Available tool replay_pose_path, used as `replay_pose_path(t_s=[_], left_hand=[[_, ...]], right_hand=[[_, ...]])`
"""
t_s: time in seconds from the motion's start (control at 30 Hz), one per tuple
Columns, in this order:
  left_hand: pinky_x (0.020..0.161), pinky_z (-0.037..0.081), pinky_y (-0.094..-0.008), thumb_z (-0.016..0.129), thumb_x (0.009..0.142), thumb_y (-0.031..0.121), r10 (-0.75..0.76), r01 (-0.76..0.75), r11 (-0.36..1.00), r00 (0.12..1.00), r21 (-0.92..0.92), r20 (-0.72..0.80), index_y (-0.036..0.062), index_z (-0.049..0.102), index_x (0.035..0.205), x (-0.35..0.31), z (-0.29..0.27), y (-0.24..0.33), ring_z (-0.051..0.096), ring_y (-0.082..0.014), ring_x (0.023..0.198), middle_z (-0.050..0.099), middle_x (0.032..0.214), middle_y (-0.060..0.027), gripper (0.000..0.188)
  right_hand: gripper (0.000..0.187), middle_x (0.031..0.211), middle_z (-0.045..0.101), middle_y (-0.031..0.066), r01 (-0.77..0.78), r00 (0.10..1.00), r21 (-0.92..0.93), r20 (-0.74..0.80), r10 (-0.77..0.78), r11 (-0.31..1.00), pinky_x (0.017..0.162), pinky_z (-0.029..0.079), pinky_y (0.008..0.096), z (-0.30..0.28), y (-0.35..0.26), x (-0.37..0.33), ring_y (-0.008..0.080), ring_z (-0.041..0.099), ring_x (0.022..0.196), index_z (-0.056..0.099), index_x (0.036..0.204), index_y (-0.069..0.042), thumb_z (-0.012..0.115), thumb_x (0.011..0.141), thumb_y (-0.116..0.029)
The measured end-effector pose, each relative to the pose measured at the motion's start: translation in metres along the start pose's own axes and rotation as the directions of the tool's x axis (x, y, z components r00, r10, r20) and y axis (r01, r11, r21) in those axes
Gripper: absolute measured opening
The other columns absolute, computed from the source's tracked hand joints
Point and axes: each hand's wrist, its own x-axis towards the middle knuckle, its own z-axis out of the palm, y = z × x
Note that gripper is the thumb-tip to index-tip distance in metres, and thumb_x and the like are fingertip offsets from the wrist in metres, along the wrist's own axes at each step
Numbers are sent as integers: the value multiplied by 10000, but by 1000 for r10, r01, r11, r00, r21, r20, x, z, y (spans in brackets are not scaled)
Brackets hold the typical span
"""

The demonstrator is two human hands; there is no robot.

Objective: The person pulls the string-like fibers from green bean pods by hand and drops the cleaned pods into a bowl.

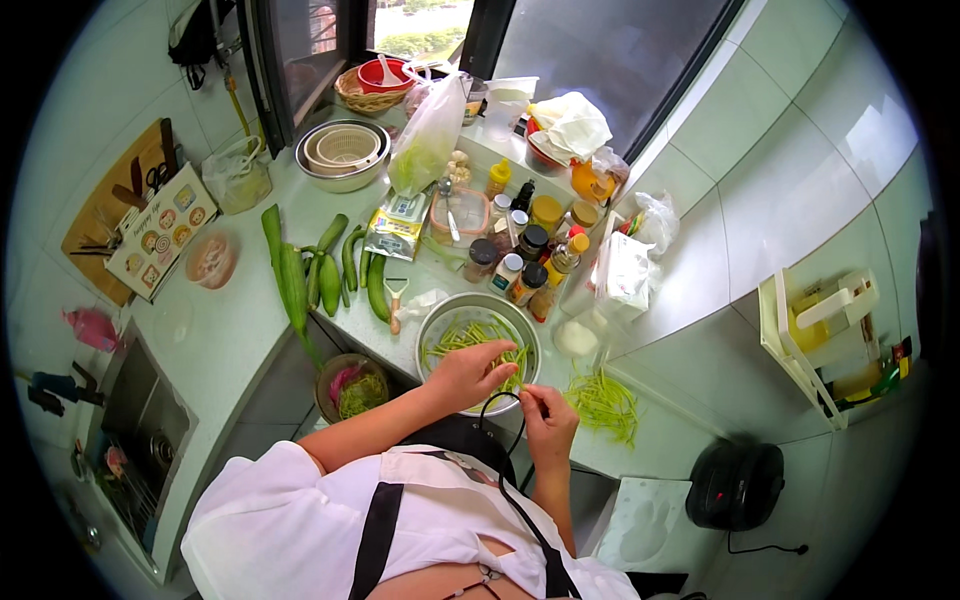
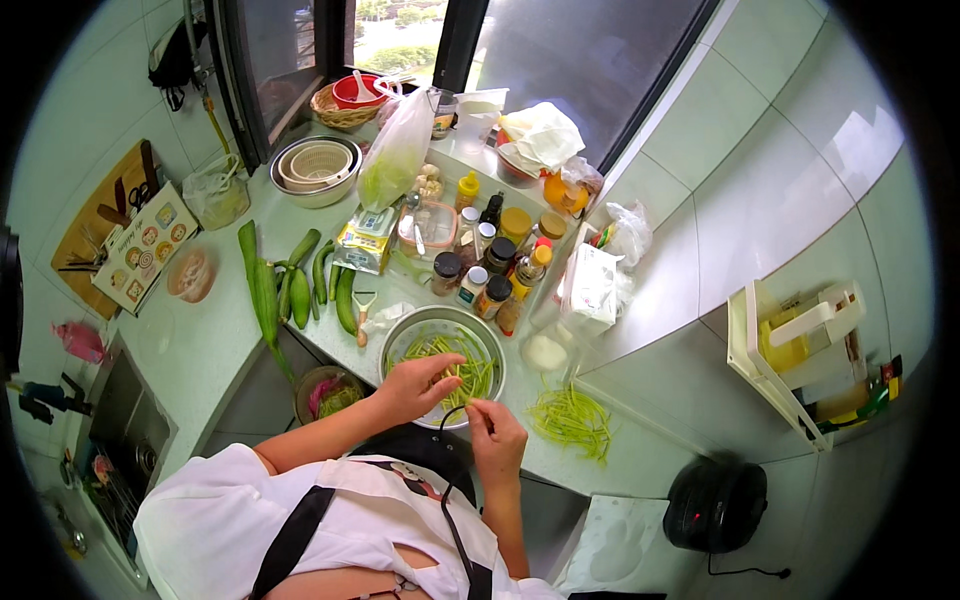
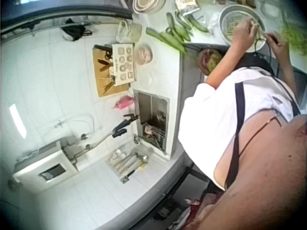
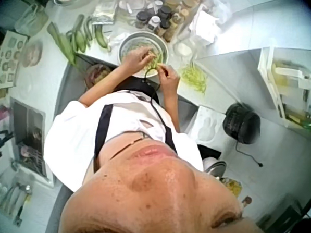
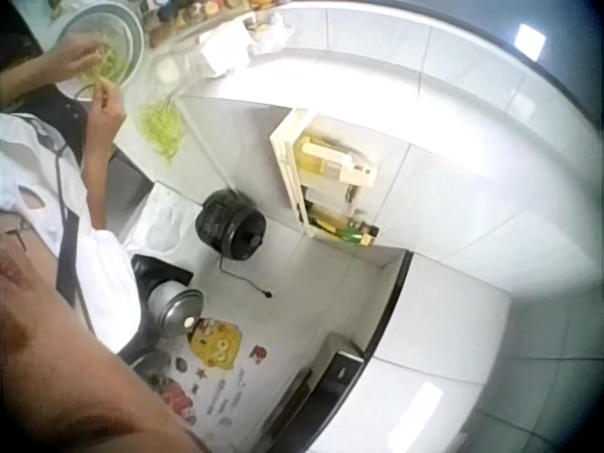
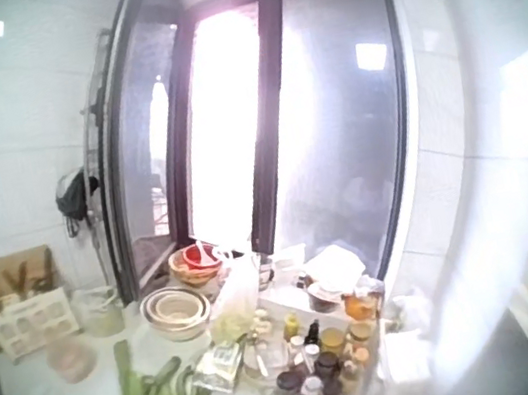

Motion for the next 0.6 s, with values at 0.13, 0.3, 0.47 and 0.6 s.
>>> replay_pose_path(t_s=[0.13, 0.3, 0.47, 0.6], left_hand=[[668, 477, -375, 542, 903, 265, 81, -81, 997, 996, 15, -26, 53, 550, 1121, -2, 9, -8, 615, -303, 758, 623, 888, -156, 304], [662, 470, -372, 478, 940, 265, -43, 40, 999, 997, 33, 71, 54, 546, 1060, -5, 10, -6, 607, -312, 745, 611, 837, -162, 252], [627, 467, -386, 469, 944, 277, -20, 19, 999, 999, 35, 40, 63, 555, 1021, -8, 16, -9, 602, -321, 682, 596, 728, -151, 243], [592, 463, -381, 496, 931, 271, -64, 43, 975, 994, 218, 94, 51, 573, 931, -10, 14, -10, 603, -314, 643, 593, 688, -142, 233]], right_hand=[[114, 731, 621, 112, 52, 998, -73, -30, -55, 996, 558, 458, 292, 0, -2, 0, 183, 571, 582, 653, 896, -25, 671, 804, -90], [115, 758, 632, 124, 86, 996, -115, -11, -88, 990, 579, 479, 310, 1, -3, 2, 229, 607, 617, 648, 880, -22, 675, 797, -97], [114, 720, 624, 102, 152, 988, -147, 1, -153, 977, 556, 458, 277, 3, 3, 4, 170, 574, 582, 652, 879, -20, 681, 799, -96], [116, 730, 627, 106, 148, 989, -166, 26, -145, 975, 561, 461, 284, 1, 2, 3, 173, 579, 588, 647, 891, -17, 666, 811, -99]])
